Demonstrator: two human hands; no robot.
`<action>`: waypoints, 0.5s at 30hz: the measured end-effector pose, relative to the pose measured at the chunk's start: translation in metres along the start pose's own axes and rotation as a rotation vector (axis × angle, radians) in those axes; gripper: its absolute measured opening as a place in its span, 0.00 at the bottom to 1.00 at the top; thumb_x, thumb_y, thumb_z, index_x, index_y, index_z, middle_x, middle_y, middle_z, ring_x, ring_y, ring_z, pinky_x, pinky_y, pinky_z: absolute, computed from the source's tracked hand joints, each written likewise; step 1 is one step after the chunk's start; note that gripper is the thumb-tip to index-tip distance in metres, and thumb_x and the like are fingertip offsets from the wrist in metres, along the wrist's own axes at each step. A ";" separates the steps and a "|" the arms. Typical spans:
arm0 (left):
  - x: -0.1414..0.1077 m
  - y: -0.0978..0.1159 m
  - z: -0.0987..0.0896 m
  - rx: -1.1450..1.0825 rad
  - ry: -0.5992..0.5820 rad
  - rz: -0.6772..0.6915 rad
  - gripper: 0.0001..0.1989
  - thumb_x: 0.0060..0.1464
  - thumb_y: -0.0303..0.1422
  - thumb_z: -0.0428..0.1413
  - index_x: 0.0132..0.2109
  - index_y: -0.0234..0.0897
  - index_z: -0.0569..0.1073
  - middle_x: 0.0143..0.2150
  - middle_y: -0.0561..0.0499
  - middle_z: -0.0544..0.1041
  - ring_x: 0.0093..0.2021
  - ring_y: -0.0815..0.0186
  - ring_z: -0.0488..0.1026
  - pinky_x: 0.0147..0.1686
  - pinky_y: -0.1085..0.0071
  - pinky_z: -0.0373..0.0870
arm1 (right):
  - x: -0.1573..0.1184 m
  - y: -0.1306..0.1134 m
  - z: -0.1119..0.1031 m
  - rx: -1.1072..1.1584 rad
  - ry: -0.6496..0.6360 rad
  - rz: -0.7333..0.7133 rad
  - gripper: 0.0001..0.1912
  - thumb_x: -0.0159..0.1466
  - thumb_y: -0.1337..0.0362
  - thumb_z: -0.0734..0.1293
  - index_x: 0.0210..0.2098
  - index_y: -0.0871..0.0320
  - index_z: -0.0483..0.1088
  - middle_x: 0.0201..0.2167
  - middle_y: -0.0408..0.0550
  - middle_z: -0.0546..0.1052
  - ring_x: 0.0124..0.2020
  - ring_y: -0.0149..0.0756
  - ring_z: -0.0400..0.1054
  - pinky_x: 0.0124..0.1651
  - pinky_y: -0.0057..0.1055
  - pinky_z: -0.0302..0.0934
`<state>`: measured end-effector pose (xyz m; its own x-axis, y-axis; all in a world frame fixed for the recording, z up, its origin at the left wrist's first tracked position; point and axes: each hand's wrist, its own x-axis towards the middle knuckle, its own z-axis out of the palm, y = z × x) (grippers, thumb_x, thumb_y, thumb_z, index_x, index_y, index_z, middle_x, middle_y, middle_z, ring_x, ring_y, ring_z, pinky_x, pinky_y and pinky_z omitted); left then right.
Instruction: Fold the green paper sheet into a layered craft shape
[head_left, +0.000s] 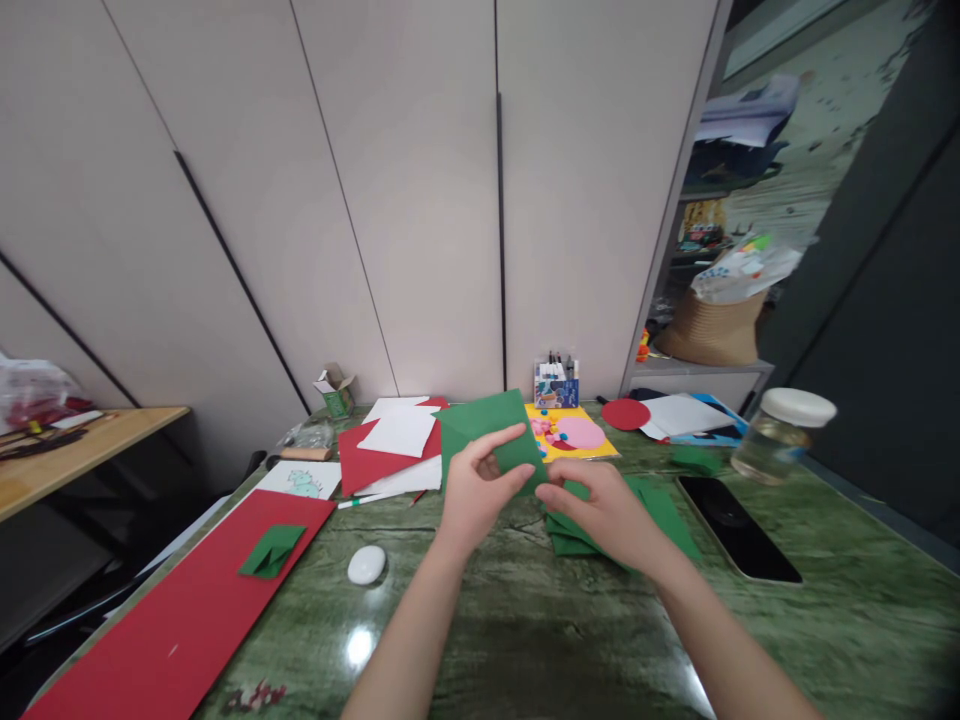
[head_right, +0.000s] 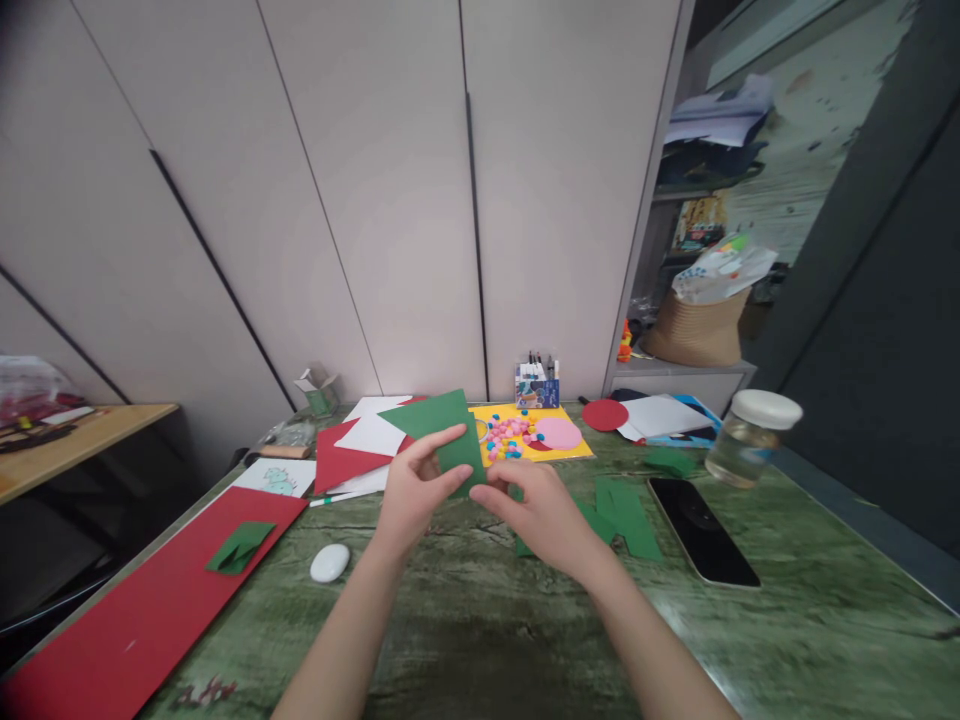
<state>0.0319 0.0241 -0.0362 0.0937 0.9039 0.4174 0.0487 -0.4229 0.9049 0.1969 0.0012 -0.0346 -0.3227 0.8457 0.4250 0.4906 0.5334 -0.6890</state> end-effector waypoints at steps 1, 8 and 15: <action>0.000 0.000 0.000 -0.018 0.016 -0.009 0.21 0.42 0.28 0.62 0.48 0.41 0.75 0.42 0.49 0.76 0.38 0.64 0.70 0.33 0.74 0.66 | 0.000 -0.001 -0.001 -0.006 -0.012 -0.015 0.16 0.64 0.59 0.60 0.22 0.58 0.65 0.21 0.40 0.70 0.26 0.30 0.62 0.30 0.26 0.52; 0.000 0.000 0.002 -0.199 0.026 -0.028 0.25 0.41 0.26 0.63 0.50 0.38 0.73 0.48 0.47 0.75 0.47 0.60 0.71 0.43 0.69 0.69 | -0.001 -0.001 0.001 0.039 0.000 -0.069 0.16 0.65 0.62 0.59 0.23 0.58 0.69 0.23 0.41 0.74 0.28 0.30 0.66 0.34 0.26 0.55; -0.004 0.000 0.013 -0.447 0.030 -0.058 0.29 0.40 0.27 0.64 0.53 0.36 0.70 0.50 0.44 0.74 0.49 0.57 0.71 0.46 0.66 0.70 | -0.001 -0.001 0.006 -0.040 0.068 -0.133 0.17 0.64 0.63 0.60 0.20 0.58 0.66 0.20 0.42 0.69 0.26 0.31 0.61 0.32 0.28 0.53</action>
<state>0.0441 0.0198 -0.0387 0.0740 0.9296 0.3611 -0.3823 -0.3080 0.8712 0.1917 -0.0001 -0.0375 -0.3315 0.7661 0.5507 0.4795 0.6395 -0.6010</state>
